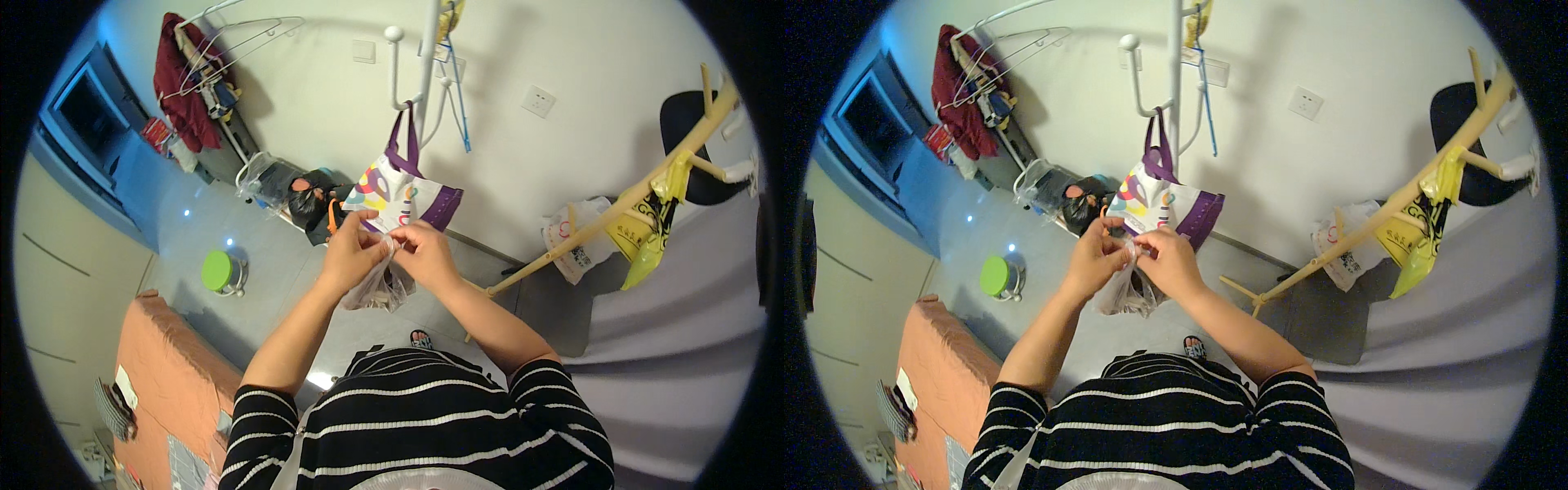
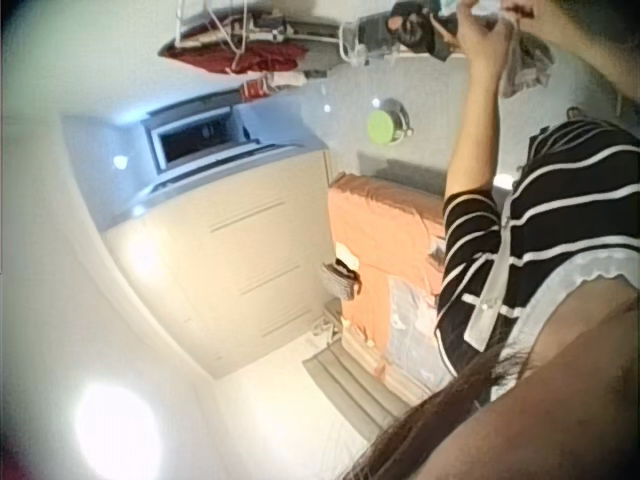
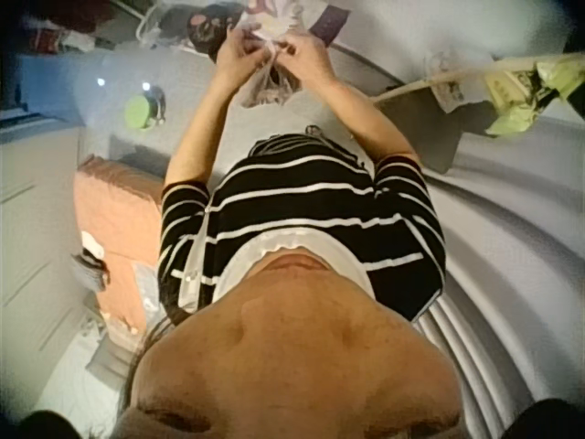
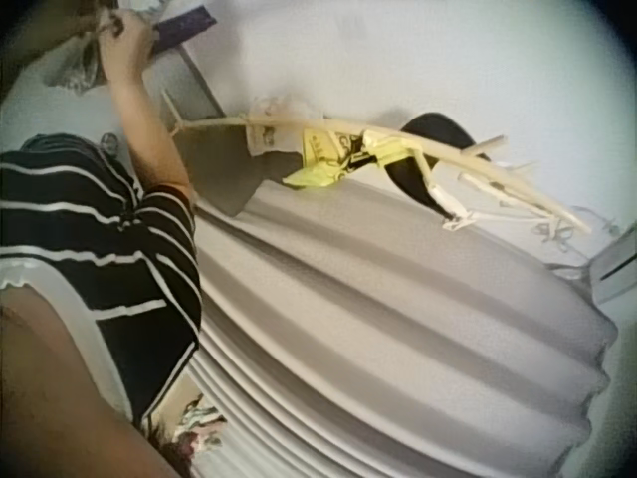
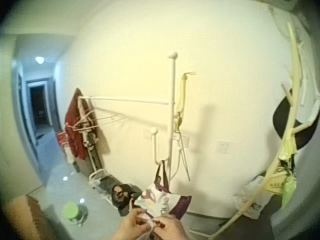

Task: The person folds a white t-shirt and a black puffer jacket on a bed, then places the jacket on a sofa. They retrieve a pair of socks from a plastic bag hanging on a coat rack, fold them, and return them to the bag. Finally, they fold a maroon jacket on the bed and place it in a closet.

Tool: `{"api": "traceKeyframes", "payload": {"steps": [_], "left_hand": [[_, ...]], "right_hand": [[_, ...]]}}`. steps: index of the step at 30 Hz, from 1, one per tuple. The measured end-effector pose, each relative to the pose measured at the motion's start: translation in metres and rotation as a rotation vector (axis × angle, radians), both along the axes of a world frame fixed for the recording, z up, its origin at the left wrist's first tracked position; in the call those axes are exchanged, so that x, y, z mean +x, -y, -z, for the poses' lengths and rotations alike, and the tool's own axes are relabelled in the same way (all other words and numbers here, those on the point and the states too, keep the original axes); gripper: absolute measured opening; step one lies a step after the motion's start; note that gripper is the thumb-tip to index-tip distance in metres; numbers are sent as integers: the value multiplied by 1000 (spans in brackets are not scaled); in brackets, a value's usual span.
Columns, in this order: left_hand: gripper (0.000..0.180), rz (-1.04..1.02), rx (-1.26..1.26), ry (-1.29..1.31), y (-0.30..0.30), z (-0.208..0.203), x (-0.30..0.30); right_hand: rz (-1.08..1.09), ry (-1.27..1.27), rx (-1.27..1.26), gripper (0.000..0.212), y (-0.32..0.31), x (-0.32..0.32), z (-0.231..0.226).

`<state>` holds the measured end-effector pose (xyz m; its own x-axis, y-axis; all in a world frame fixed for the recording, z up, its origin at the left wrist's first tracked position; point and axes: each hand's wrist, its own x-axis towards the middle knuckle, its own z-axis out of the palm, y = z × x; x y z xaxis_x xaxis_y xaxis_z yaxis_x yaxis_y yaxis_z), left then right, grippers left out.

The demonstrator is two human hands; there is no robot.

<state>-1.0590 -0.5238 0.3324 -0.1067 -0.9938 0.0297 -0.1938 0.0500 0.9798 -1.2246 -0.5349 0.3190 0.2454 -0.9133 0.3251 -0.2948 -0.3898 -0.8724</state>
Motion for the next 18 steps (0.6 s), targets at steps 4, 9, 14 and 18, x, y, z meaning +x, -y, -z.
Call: {"api": "traceKeyframes", "payload": {"steps": [4,9,14,18], "left_hand": [[50,54,0,125,-10,18,-27],[45,182,22,-25,-22,46,-62],[44,413,-100,-117,-8,52,-92],[45,531,149,-425,2,55,-133]], "right_hand": [[128,-12,53,16,-12,-16,41],[147,-18,329,13,-32,-44,77],[65,630,527,7,-52,-77,72],[163,779,564,15,-59,-113,54]]}}
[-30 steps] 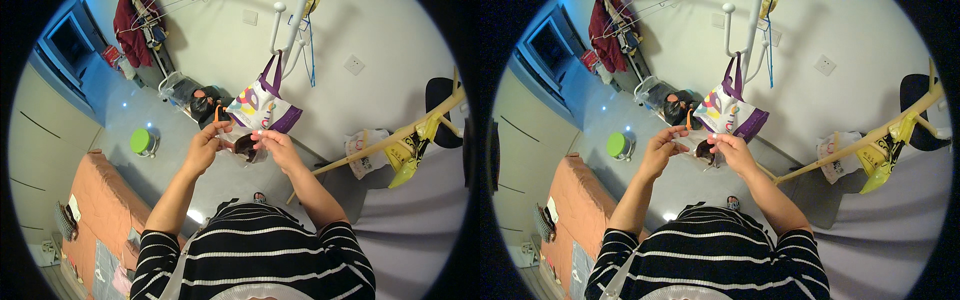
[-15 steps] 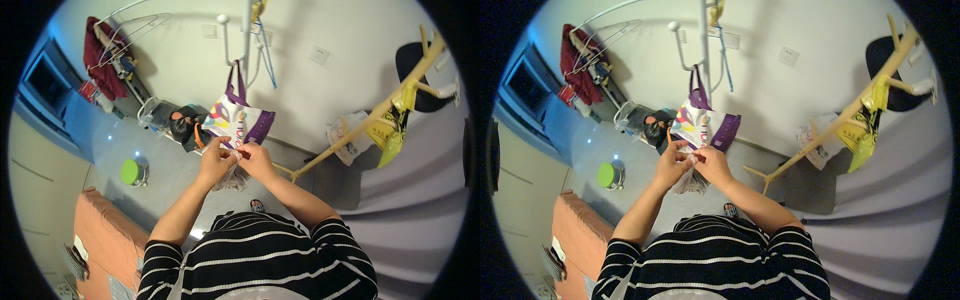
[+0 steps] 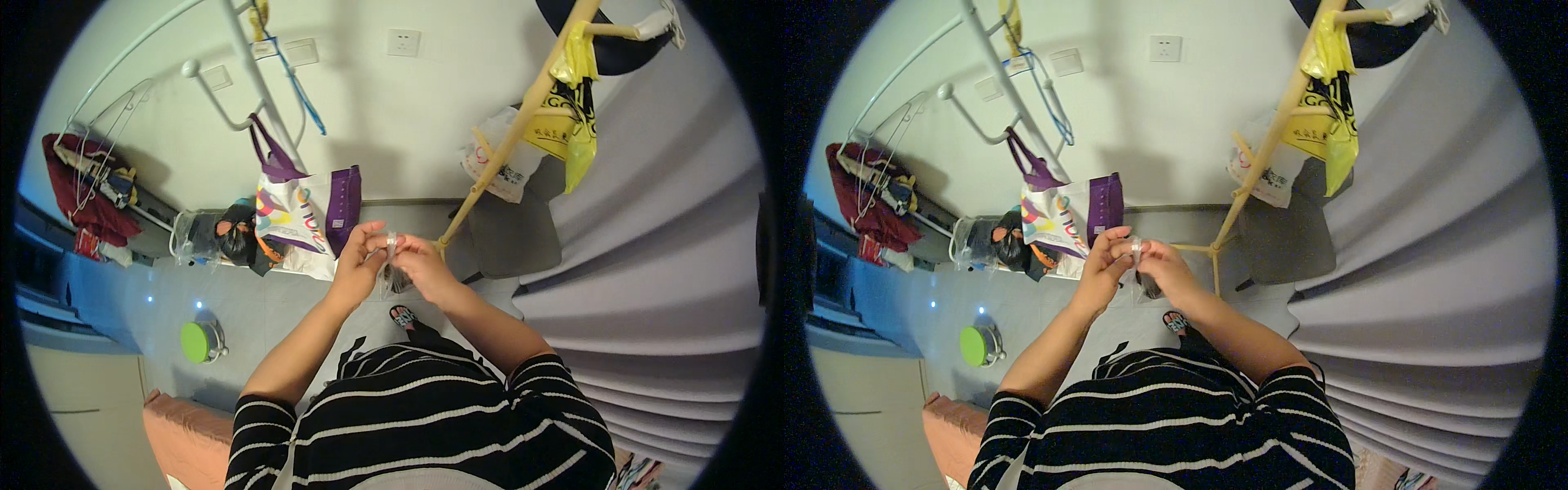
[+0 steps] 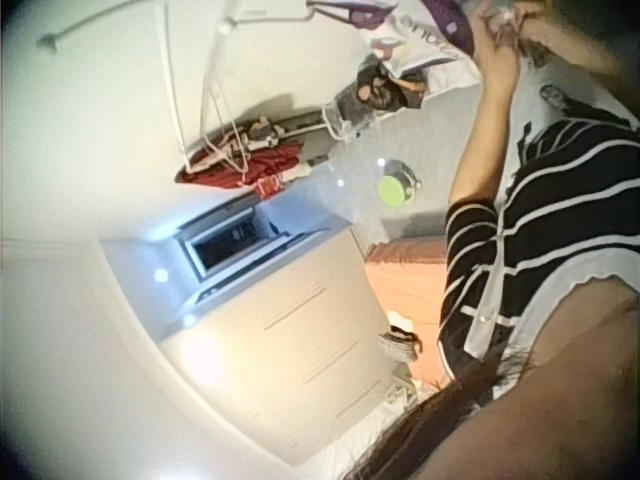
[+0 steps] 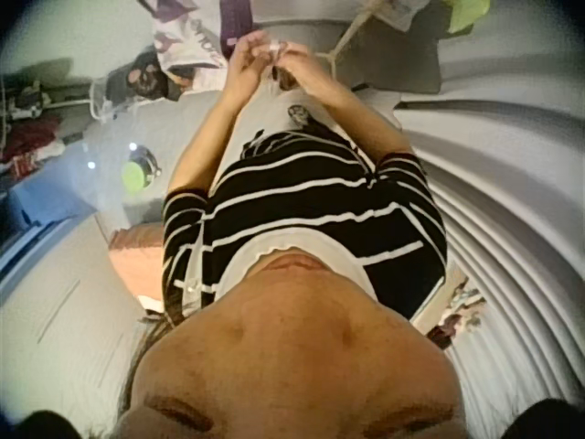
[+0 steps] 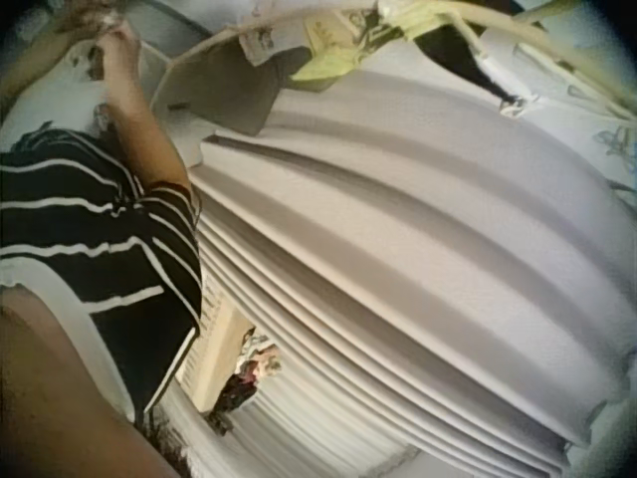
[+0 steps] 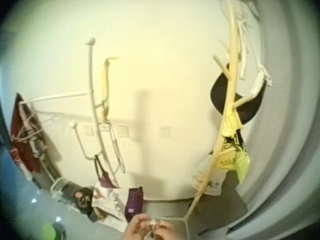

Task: The person folds a white t-shirt and a black puffer jacket on a bed, then places the jacket on a sofa. They retrieve a pair of socks from a plastic bag hanging on a coat rack, fold them, and return them to the bag. Finally, they fold a maroon jacket on the bed and place it in a closet.

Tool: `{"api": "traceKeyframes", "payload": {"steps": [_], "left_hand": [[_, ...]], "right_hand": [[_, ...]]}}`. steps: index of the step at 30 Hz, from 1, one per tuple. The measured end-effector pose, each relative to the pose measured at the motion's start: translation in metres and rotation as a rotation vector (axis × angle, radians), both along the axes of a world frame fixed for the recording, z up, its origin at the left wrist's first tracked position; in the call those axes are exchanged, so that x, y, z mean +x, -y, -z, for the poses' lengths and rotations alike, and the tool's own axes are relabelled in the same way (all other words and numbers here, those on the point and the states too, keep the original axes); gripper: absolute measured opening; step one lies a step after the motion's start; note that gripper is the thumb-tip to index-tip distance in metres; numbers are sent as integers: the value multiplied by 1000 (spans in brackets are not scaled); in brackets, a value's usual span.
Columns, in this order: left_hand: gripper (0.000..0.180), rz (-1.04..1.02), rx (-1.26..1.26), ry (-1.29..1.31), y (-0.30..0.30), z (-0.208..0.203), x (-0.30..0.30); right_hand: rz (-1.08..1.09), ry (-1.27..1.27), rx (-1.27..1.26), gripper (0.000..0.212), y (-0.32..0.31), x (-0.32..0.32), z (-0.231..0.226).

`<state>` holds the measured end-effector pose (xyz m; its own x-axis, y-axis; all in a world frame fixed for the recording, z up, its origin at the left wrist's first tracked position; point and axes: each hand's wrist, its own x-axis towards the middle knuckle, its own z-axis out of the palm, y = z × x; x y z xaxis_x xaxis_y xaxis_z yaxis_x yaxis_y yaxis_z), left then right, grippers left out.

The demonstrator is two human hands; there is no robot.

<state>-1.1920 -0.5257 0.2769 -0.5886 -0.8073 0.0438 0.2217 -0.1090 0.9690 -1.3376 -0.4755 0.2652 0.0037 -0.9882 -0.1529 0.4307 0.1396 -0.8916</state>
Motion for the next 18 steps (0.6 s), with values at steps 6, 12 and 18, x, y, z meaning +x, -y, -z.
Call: {"api": "traceKeyframes", "payload": {"steps": [6,12,18], "left_hand": [[46,55,835,-156,46,43,-86],[41,152,653,-75,91,106,-193],[67,334,452,238,123,130,-267]], "right_hand": [[226,-539,68,18,10,-77,27],[509,-751,118,15,44,-160,72],[622,-562,434,18,80,-236,133]]}}
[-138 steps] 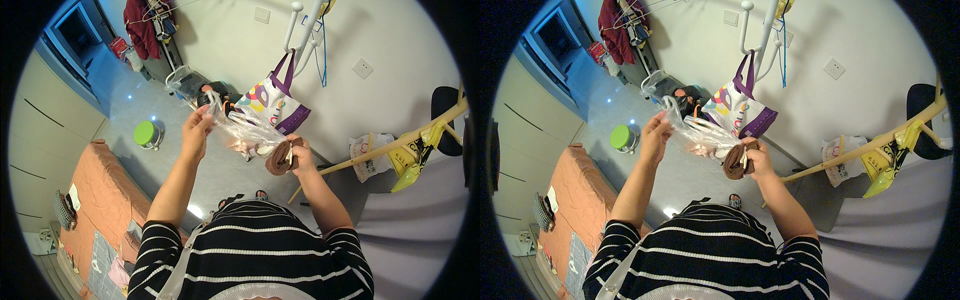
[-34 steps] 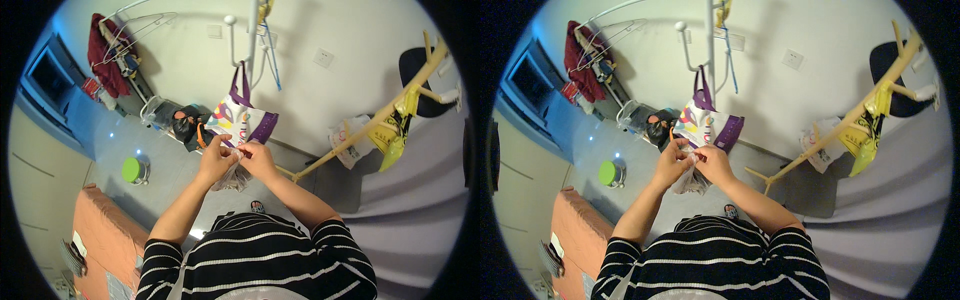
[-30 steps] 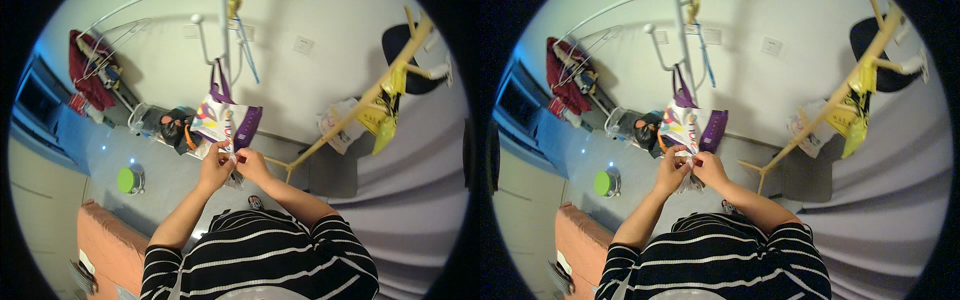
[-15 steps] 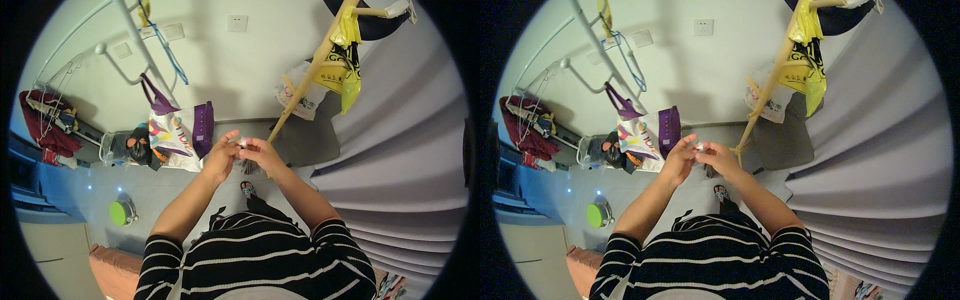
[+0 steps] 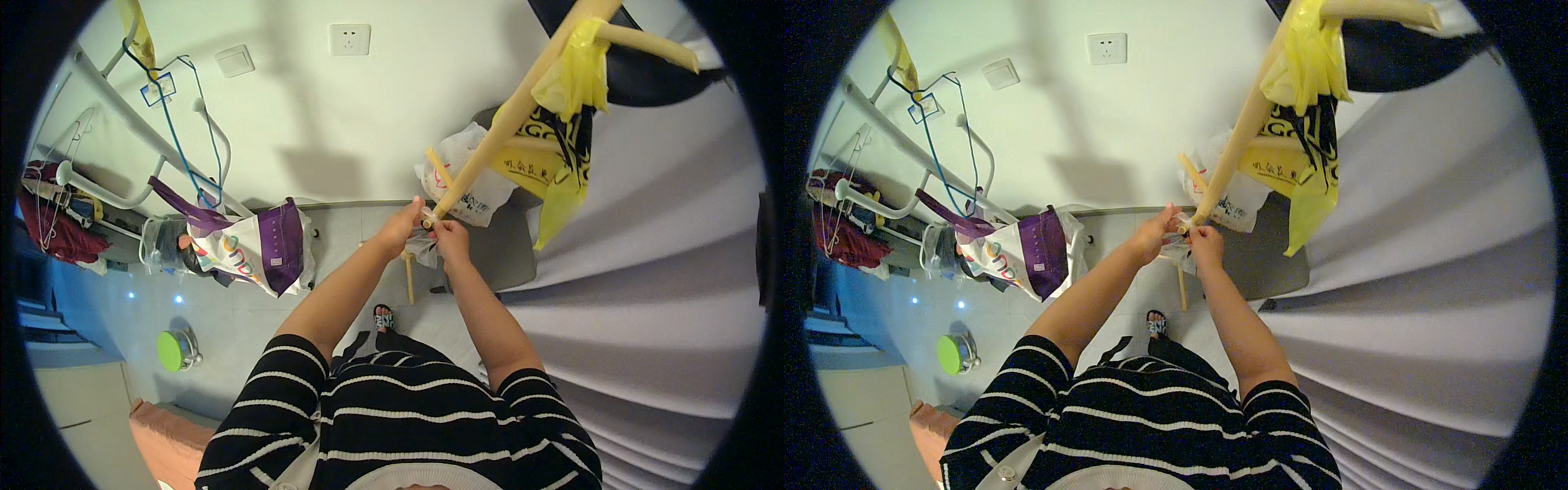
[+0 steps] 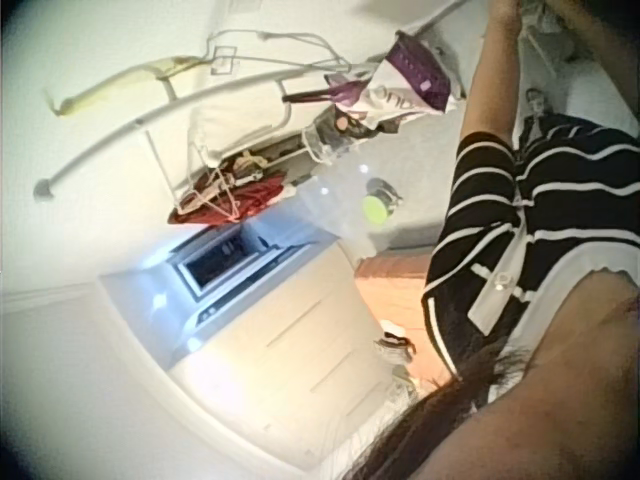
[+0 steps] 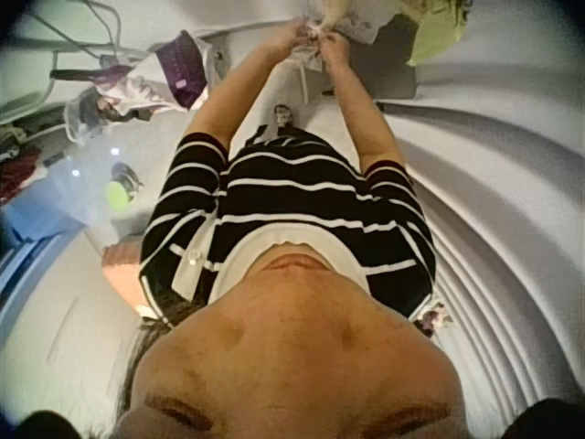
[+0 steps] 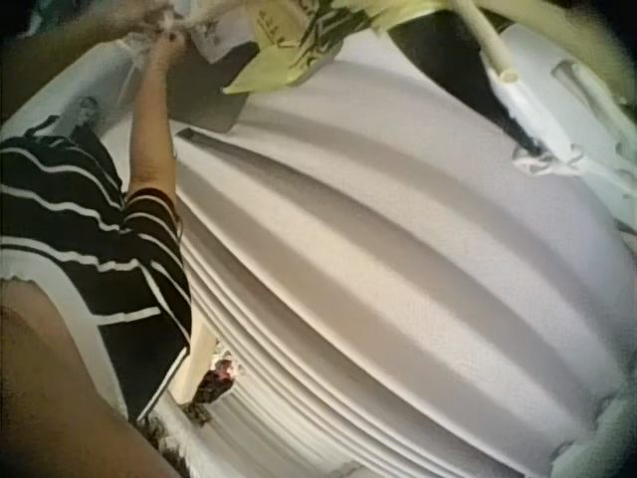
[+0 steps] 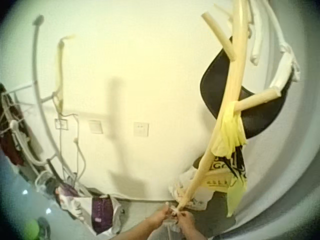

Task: The person folds a white t-shirt and a black puffer jacket on a bed, then places the jacket on a sofa. They retrieve a pair of socks from a plastic bag hanging on a coat rack, fold them, and return them to the bag. Finally, they fold a maroon jacket on the bed and place it in a closet.

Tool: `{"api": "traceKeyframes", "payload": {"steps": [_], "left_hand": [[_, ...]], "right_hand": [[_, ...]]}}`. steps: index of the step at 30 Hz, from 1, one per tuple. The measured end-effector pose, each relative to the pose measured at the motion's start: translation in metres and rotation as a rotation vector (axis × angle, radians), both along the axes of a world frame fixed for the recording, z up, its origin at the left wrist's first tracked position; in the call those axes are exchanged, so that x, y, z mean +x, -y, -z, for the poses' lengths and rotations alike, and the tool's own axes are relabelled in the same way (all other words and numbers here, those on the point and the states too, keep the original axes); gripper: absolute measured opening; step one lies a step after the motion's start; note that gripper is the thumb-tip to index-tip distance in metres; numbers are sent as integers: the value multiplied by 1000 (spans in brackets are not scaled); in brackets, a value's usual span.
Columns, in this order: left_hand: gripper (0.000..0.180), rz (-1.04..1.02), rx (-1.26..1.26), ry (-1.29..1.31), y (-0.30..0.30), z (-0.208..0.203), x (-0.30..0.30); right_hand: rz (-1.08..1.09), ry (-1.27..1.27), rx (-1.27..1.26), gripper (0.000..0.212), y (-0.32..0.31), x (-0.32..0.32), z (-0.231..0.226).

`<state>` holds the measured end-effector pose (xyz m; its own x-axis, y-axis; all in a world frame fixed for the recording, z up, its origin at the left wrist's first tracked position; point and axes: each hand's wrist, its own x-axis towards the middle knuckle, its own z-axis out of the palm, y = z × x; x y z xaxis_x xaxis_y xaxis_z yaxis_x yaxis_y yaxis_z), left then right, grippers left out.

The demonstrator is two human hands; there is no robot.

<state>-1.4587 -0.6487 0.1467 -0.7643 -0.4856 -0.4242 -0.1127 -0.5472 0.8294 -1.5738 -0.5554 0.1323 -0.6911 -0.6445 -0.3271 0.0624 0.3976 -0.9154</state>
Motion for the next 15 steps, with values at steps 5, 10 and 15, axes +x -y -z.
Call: {"api": "traceKeyframes", "payload": {"steps": [5,10,15], "left_hand": [[76,-11,-35,89,13,18,-6],[50,-221,-273,104,-2,8,50],[33,-602,-1201,275,-5,-65,169]], "right_hand": [[66,55,17,18,8,-11,30],[166,-273,45,23,-13,-2,74],[-217,-100,-107,30,-11,78,55]]}}
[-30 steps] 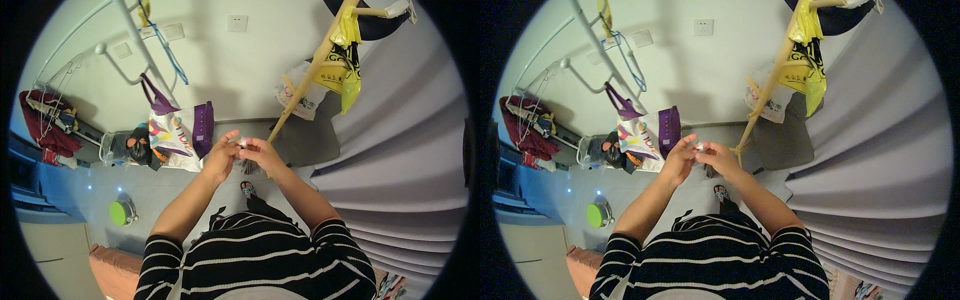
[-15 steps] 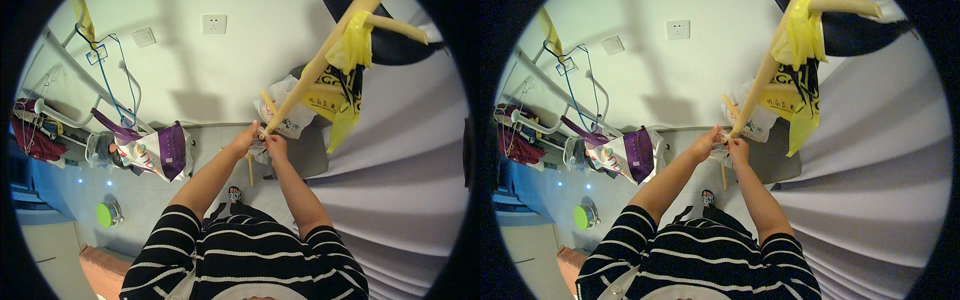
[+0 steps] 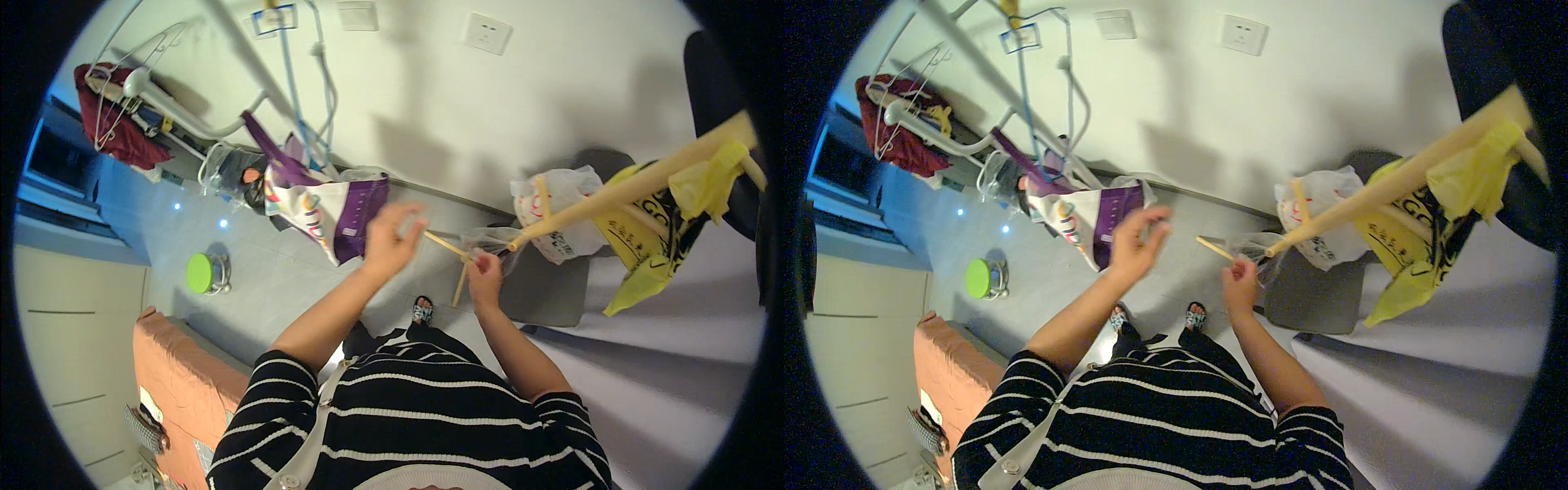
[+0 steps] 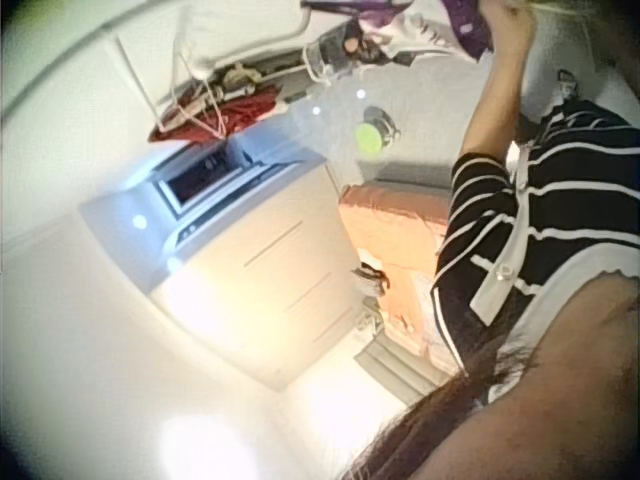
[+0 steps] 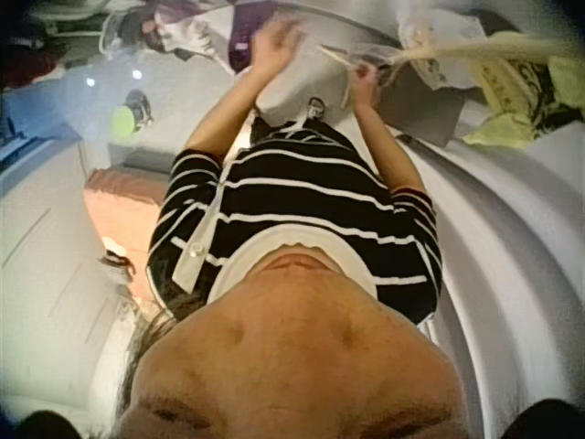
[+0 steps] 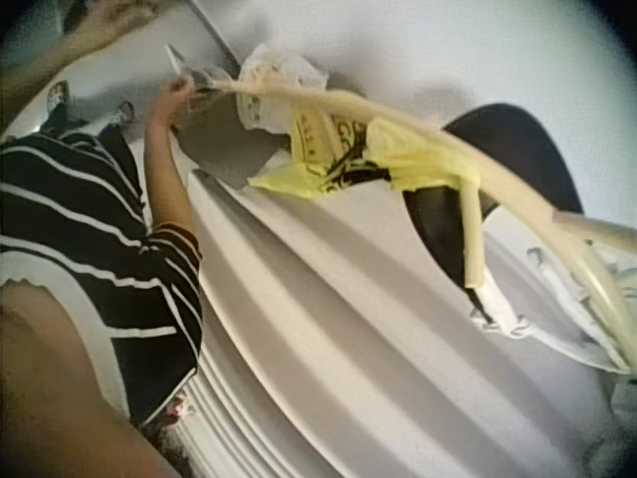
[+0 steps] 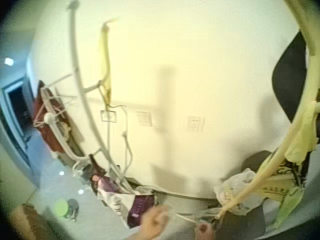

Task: The person folds a white t-shirt and a black puffer jacket on a bed, then places the jacket on a sofa. They retrieve a pair of socks from a plastic bag hanging on a coat rack, fold them, and return them to the bag. Finally, they fold a maroon jacket on the bed and place it in a closet.

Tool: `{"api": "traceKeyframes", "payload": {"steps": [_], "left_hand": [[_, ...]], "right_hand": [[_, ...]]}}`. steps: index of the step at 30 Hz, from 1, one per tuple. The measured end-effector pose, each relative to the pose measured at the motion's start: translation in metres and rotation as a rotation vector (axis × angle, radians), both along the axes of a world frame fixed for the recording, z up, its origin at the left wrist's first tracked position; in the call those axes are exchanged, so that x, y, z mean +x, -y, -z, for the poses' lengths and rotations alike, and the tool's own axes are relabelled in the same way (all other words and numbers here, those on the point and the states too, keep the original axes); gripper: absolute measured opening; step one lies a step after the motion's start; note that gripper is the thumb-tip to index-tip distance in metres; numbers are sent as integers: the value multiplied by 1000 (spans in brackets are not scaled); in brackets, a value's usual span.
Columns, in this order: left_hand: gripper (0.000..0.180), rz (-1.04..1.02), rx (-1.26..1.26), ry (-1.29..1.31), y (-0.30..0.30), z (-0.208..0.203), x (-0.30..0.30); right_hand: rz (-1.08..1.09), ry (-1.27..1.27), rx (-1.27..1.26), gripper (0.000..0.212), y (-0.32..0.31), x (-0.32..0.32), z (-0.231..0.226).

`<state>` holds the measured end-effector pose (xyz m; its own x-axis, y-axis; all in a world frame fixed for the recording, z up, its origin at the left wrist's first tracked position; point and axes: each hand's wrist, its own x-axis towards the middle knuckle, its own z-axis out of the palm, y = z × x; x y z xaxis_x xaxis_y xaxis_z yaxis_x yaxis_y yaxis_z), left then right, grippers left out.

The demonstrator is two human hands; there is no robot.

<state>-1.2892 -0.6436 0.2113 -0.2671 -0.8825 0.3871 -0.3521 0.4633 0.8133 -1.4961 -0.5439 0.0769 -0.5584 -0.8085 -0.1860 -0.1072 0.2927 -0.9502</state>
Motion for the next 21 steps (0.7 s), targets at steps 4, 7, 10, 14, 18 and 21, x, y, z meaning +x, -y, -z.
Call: {"api": "traceKeyframes", "payload": {"steps": [4,7,10,14,18,21], "left_hand": [[37,-701,-466,-8,34,-44,111],[52,-719,-329,-43,69,-54,168],[45,-406,-254,147,107,-44,199],[21,-307,54,165,113,-58,204],[18,-311,-83,-135,108,-79,219],[21,-253,-97,-104,107,-138,223]], "right_hand": [[-448,-15,-233,32,70,88,-57],[-603,-459,-517,41,114,149,-132],[-693,-786,-473,56,145,189,-157],[-778,-864,-293,41,164,211,-148],[-810,-836,-499,27,144,232,-174],[-737,-799,-586,30,126,246,-218]]}}
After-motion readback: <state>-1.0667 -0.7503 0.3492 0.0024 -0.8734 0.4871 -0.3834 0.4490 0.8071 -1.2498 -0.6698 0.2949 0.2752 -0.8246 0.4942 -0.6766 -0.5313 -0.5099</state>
